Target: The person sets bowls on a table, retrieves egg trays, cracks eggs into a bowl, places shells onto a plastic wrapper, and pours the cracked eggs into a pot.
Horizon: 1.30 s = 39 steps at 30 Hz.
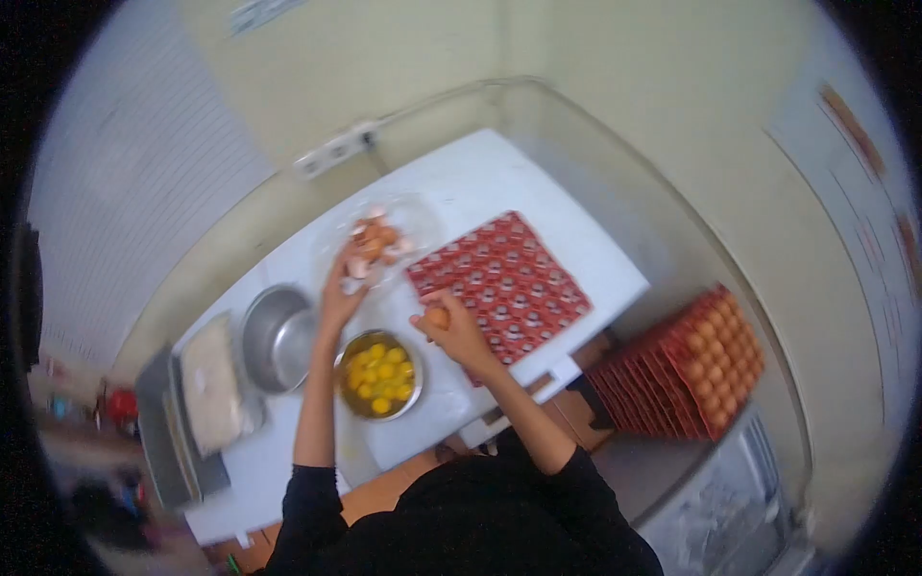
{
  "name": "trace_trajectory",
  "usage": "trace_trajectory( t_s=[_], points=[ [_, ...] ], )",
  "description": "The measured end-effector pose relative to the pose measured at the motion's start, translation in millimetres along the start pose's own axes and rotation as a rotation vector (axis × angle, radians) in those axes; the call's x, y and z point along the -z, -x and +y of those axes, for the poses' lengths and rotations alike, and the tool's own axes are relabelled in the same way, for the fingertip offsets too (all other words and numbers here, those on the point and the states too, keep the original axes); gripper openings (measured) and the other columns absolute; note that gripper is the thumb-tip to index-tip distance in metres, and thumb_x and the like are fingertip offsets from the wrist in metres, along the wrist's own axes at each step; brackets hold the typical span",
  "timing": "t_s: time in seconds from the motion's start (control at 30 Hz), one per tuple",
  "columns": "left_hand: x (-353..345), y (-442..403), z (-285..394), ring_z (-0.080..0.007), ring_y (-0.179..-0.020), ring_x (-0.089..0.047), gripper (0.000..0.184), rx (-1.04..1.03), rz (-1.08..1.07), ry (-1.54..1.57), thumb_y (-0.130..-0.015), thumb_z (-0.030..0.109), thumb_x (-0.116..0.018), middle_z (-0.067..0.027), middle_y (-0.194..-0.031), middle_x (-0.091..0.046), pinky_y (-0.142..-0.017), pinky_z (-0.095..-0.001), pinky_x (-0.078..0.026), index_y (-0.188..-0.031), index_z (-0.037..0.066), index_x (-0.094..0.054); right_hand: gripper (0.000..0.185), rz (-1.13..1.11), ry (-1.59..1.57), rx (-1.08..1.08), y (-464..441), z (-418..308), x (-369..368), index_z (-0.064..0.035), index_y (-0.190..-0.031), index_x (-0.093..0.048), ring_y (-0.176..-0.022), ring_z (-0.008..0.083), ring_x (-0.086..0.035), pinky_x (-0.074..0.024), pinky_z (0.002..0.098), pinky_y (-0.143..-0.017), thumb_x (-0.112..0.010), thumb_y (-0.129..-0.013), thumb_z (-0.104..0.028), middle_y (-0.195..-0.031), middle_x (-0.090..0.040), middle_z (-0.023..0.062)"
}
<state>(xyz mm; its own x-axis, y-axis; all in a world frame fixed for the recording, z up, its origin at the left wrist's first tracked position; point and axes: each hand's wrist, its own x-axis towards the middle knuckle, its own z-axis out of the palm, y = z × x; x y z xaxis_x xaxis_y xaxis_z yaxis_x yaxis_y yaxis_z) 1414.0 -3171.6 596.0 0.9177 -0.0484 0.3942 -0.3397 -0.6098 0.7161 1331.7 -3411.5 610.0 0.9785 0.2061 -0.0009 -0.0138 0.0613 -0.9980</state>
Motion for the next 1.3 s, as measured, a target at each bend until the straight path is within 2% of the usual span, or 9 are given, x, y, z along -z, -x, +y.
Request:
trace_trajectory(
  t_s=[0.1,0.27,0.37,0.47,0.53,0.67,0.87,1.07,1.3],
  points=[
    [-37,-19,14,-0.0331,-0.131,-0.035,0.060,-0.329,-0.081,-0.363,-0.085,0.022,-0.064,-0.0219,-0.137,-0.041,-0.106,-0.0406,-0.032,-0.138,0.007,-0.041,0.042,0.079,0.445,0.256,25,21,51,-0.0075,-0.118,-0.053,-0.101,0.0243,-0.049,-0.0427,0.0352,-0.088,-0.068,-0.079,-0.015,-0.107,-0.046,0.0124],
    [-91,35,153,-0.0200,-0.120,-0.048,0.056,0.595,-1.023,0.810,-0.093,0.028,-0.059,-0.0102,-0.134,-0.046,-0.096,-0.0322,-0.044,-0.140,0.007,-0.038,0.063,0.129,0.538,0.336,78,-8,95,-0.0097,-0.136,-0.034,-0.103,0.0315,-0.051,-0.0435,0.0389,-0.088,-0.064,-0.082,-0.022,-0.118,-0.049,0.0201],
    [-142,65,160,-0.0175,-0.108,-0.056,0.058,0.583,-1.083,1.019,-0.092,0.028,-0.060,-0.0105,-0.129,-0.050,-0.084,-0.0281,-0.050,-0.140,0.005,-0.038,0.060,0.066,0.534,-0.008,103,-33,117,-0.0085,-0.131,-0.041,-0.102,0.0292,-0.055,-0.0455,0.0398,-0.085,-0.069,-0.081,-0.028,-0.115,-0.057,0.0177],
    [-162,62,172,-0.0163,-0.101,-0.059,0.056,0.563,-1.192,1.171,-0.092,0.028,-0.060,-0.0111,-0.126,-0.053,-0.081,-0.0270,-0.051,-0.139,0.004,-0.039,0.054,0.073,0.653,0.199,127,-43,151,-0.0075,-0.121,-0.051,-0.100,0.0273,-0.056,-0.0472,0.0389,-0.083,-0.072,-0.079,-0.032,-0.105,-0.061,0.0132],
    [-167,59,181,-0.0139,-0.093,-0.059,0.046,0.618,-1.124,1.191,-0.092,0.026,-0.059,-0.0115,-0.116,-0.058,-0.072,-0.0233,-0.049,-0.131,0.003,-0.048,0.039,0.389,0.614,0.249,136,-14,200,-0.0068,-0.111,-0.059,-0.094,0.0289,-0.058,-0.0473,0.0390,-0.080,-0.070,-0.080,-0.028,-0.104,-0.061,0.0112],
    [-149,57,162,-0.0092,-0.076,-0.054,0.032,0.708,-0.891,1.065,-0.096,0.032,-0.052,-0.0065,-0.091,-0.062,-0.058,-0.0202,-0.040,-0.110,0.004,-0.057,0.038,0.967,1.594,-0.248,181,-2,323,-0.0105,-0.107,-0.063,-0.095,0.0304,-0.051,-0.0425,0.0411,-0.083,-0.066,-0.069,-0.009,-0.107,-0.058,0.0111],
    [-100,59,142,-0.0112,-0.068,-0.052,0.041,0.779,-0.651,1.155,-0.096,0.039,-0.045,-0.0083,-0.093,-0.062,-0.057,-0.0216,-0.041,-0.116,0.004,-0.053,0.042,0.767,1.700,-0.294,194,14,377,-0.0083,-0.102,-0.060,-0.101,0.0341,-0.050,-0.0407,0.0434,-0.086,-0.073,-0.062,-0.013,-0.103,-0.055,0.0166],
    [-37,78,124,-0.0163,-0.064,-0.056,0.042,0.761,-0.387,1.258,-0.095,0.031,-0.045,-0.0108,-0.098,-0.060,-0.053,-0.0229,-0.043,-0.124,0.001,-0.047,0.039,1.062,1.305,-0.063,188,-19,357,-0.0040,-0.103,-0.056,-0.078,0.0354,-0.060,-0.0488,0.0424,-0.069,-0.070,-0.072,-0.022,-0.088,-0.060,0.0202],
    [-8,111,103,-0.0156,-0.079,-0.060,0.045,0.727,-0.196,1.235,-0.096,0.036,-0.049,-0.0072,-0.107,-0.058,-0.062,-0.0228,-0.046,-0.126,0.003,-0.047,0.032,0.205,-0.015,-0.036,81,2,174,-0.0028,-0.107,-0.054,-0.061,0.0112,-0.056,-0.0478,0.0259,-0.053,-0.041,-0.098,-0.030,-0.082,-0.060,0.0057]
  ],
)
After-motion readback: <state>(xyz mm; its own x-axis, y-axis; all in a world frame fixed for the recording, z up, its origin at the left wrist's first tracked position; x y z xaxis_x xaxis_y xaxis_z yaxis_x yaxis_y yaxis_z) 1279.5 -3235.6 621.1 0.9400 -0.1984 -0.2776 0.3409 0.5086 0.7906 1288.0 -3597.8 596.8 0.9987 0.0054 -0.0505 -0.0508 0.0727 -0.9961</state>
